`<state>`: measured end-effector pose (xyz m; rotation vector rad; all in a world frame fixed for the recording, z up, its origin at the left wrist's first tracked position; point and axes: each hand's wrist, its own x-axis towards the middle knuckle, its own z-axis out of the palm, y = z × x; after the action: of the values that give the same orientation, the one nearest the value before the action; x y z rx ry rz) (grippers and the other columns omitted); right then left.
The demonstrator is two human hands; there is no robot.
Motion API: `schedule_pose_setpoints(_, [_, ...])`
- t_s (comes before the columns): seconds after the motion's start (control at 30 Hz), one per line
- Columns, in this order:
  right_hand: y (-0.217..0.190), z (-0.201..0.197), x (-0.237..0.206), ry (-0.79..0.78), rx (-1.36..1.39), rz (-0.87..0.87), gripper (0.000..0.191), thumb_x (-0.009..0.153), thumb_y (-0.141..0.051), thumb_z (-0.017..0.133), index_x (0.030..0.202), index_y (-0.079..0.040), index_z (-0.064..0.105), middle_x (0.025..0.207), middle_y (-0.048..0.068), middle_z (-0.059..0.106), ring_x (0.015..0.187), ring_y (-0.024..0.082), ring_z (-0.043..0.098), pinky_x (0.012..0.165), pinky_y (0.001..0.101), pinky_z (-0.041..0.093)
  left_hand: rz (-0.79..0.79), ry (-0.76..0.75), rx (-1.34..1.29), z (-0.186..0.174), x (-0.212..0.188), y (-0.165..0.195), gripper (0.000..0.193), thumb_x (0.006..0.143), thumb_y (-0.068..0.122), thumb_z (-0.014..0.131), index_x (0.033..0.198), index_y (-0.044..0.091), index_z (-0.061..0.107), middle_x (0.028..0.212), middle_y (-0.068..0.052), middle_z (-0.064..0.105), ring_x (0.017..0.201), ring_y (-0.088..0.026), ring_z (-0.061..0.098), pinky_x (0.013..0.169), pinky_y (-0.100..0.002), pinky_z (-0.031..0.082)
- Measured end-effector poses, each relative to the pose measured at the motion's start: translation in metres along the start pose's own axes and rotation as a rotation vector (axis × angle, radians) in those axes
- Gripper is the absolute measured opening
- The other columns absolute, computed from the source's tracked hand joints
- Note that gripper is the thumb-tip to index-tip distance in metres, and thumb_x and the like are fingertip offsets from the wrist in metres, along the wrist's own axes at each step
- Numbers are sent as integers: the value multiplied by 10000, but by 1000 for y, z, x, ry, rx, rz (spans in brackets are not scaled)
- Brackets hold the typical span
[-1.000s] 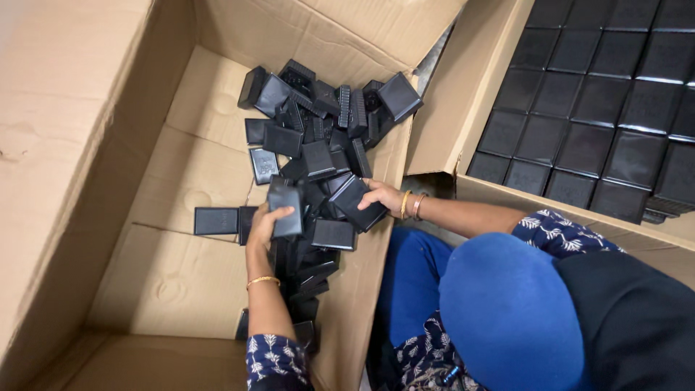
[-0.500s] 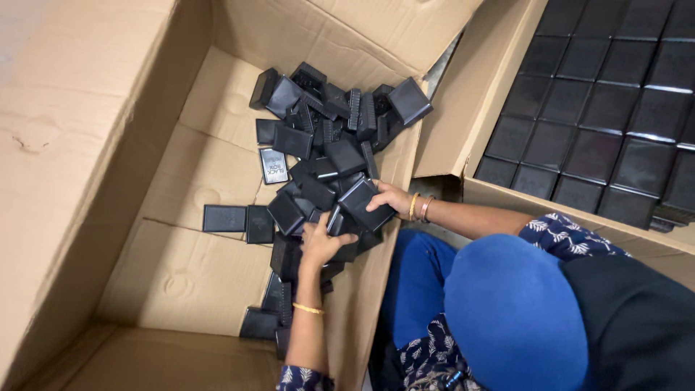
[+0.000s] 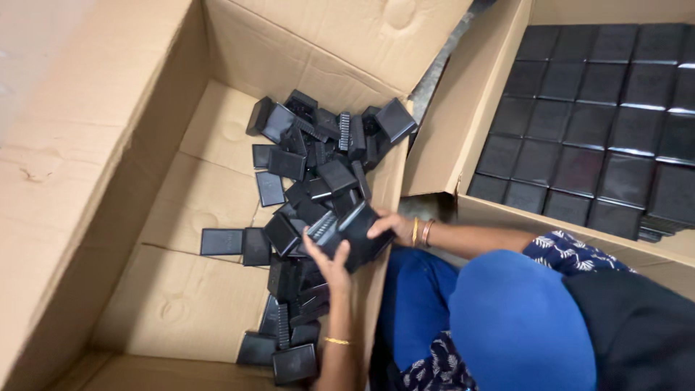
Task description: The person sits on the floor and takes black plastic boxes one at a time from a jumbled pile in a cardboard carton, aligns them into stacks, and places the stacks in a neat grid inside a second carton. They repeatedly gather scattered boxes from the pile and press stacks square before arranging them.
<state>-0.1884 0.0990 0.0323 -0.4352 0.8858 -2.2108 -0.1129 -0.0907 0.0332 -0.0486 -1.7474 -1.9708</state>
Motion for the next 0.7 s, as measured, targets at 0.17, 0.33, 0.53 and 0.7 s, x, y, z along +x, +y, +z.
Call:
schedule_pose_setpoints(0.17, [-9,4,-18,-75,-563,-243,866,697,-168,829,1467,-106,438,1560,167,428,1445,274,427,1204,390,332,-243,-182,-575,40,-22,21,1083,840,287,758,1627,323,15,1469,-176,409,1245,-358,549,1006,-532,506])
schedule_pose_setpoints(0.33, [-10,11,-30,-196,-1148,-620,928,672,-333,972,1336,-135,355,1709,255,183,1576,411,307,1276,467,307,-204,-254,-637,34,-16,31,985,941,590,639,1658,334,13,1556,-222,380,1331,-408,502,1065,-581,471])
schedule_pose_setpoints(0.53, [-5,30,-33,-167,-1321,-676,1480,502,-445,992,1586,-96,47,1634,384,73,1525,539,189,1241,550,234,-199,-251,-758,29,-21,26,1074,931,724,523,1666,115,32,1686,-56,235,1525,-374,294,1227,-572,332])
schedule_pose_setpoints(0.7, [-10,40,-40,-88,-1403,-587,1552,511,-501,986,1608,-44,-13,1643,321,138,1522,503,224,1267,557,219,-188,-223,-746,30,-23,24,1028,975,708,447,1664,57,52,1726,-61,167,1562,-323,238,1276,-522,233])
